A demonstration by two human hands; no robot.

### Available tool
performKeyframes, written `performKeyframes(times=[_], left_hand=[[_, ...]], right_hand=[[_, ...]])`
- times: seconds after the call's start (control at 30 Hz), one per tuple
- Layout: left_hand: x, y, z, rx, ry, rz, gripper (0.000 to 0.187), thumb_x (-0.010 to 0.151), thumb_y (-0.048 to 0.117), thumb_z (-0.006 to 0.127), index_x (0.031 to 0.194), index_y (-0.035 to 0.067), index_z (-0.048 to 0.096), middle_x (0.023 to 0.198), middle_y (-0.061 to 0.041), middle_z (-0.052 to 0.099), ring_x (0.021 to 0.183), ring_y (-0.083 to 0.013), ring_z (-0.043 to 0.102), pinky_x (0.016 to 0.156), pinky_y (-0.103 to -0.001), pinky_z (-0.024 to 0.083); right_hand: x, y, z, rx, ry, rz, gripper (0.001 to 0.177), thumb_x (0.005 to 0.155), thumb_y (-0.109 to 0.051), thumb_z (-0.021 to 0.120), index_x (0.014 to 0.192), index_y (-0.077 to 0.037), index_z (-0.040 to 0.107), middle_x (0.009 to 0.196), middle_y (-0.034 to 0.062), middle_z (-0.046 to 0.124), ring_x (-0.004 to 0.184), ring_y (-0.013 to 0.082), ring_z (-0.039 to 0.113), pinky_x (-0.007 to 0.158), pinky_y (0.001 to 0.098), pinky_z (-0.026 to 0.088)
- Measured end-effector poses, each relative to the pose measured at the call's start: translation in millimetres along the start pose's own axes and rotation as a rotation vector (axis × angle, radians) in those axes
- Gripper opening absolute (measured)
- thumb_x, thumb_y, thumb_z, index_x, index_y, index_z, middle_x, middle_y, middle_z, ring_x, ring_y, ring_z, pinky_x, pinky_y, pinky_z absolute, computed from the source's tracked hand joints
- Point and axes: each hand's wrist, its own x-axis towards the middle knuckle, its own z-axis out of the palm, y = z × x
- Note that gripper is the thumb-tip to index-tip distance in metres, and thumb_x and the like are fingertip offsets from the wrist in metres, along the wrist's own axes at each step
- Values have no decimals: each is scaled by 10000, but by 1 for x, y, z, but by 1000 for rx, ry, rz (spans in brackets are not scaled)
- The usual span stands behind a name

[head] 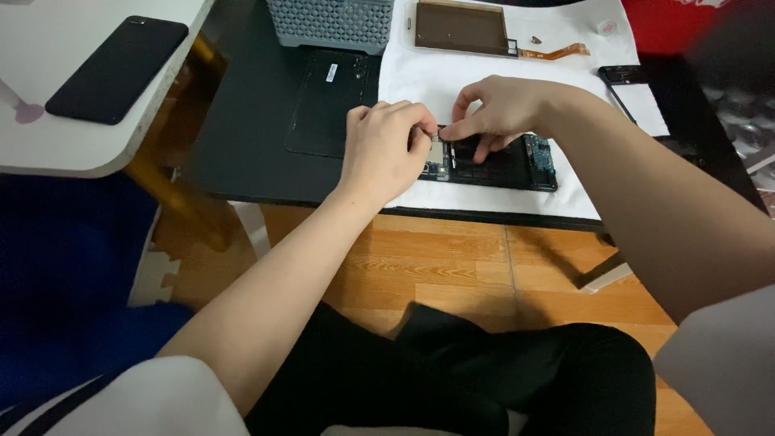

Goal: Repairing a smartphone by connecting internal ribbon cables and installing the battery.

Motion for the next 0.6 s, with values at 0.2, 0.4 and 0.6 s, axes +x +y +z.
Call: performKeyframes(times=[0.2,0.4,0.6], left_hand=[[0,-5,5,10,30,27,198,892,107,569,850,234,716,841,78,751,801,-236,646,815,-446,374],[0,-1,1,-13,10,9,202,901,83,567,842,216,707,851,68,755,801,-238,648,806,-456,388],[0,-1,2,8,17,2,194,877,89,563,807,227,680,830,73,745,808,-260,638,795,-458,369]], right_hand=[[-4,-1,5,-47,26,-38,316,969,-374,707,1086,-104,591,956,144,708,701,214,689,665,297,465],[-13,-9,5,-85,15,3,292,965,-356,696,1119,-125,602,978,142,729,745,203,694,693,295,463],[8,8,5,-68,-3,-66,326,985,-347,698,1145,-97,565,900,162,688,715,226,690,604,313,413]])
